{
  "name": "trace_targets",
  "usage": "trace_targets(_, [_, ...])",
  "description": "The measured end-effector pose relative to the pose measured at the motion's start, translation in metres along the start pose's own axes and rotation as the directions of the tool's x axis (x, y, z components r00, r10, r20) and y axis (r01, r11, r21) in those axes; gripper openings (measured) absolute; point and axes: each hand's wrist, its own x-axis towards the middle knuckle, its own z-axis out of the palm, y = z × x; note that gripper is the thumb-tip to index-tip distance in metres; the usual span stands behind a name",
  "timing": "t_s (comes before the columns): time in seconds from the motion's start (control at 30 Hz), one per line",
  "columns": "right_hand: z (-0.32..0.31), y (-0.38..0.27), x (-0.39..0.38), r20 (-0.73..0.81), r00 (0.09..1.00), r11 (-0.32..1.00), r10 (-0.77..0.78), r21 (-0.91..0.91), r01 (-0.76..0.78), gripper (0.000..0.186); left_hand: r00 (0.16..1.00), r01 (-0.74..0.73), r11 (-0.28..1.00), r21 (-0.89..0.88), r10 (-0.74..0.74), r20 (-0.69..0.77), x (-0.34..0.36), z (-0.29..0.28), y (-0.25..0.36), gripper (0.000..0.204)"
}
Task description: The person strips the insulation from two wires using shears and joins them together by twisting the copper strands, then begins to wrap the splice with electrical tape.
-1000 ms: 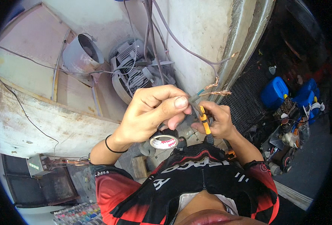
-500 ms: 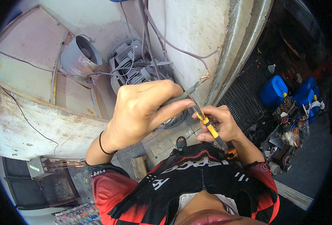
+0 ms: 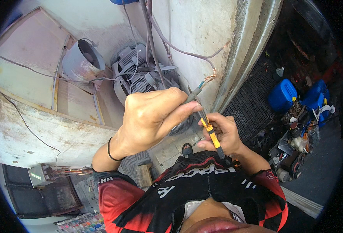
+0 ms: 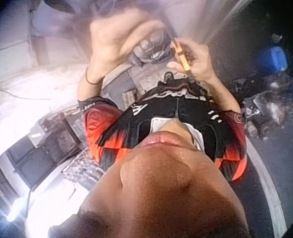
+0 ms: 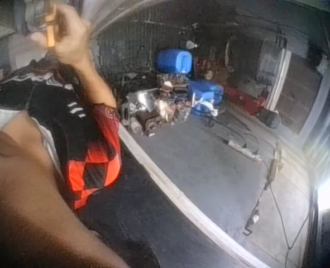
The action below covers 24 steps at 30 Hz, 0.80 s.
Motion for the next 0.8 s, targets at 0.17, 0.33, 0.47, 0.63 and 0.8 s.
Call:
trace_targets(0.17, [0.006, -0.003, 0.001, -0.028, 1.0, 0.999, -0.004, 0.046, 0.005, 0.049, 1.0, 0.004, 0.999, 0.047, -0.003, -0.012, -0.001, 0.0, 0.0, 0.023])
trace_targets(0.33, [0.014, -0.001, 0.0, -0.045, 0.999, 0.992, 0.012, 0.13, -0.007, 0.05, 0.999, 0.015, 0.994, 0.106, -0.019, 0.044, -0.001, -0.004, 0.003, 0.016])
trace_targets(0.47, [0.004, -0.004, 0.0, 0.077, 0.995, 0.996, 0.063, 0.058, -0.067, 0.058, 1.0, 0.0, 1.0, -0.006, 0.0, 0.029, -0.002, -0.003, 0.0, 0.018])
trace_targets(0.63, [-0.013, -0.002, 0.004, 0.084, 0.995, 0.998, -0.044, -0.035, 0.047, 0.062, 0.981, 0.16, 0.981, -0.111, -0.145, 0.126, -0.002, -0.01, 0.004, 0.021])
trace_targets(0.8, [-0.017, -0.006, 0.006, 0.102, 0.994, 0.999, -0.027, -0.039, 0.031, 0.062, 0.977, 0.205, 0.921, -0.33, -0.176, 0.117, -0.008, -0.006, -0.003, 0.017])
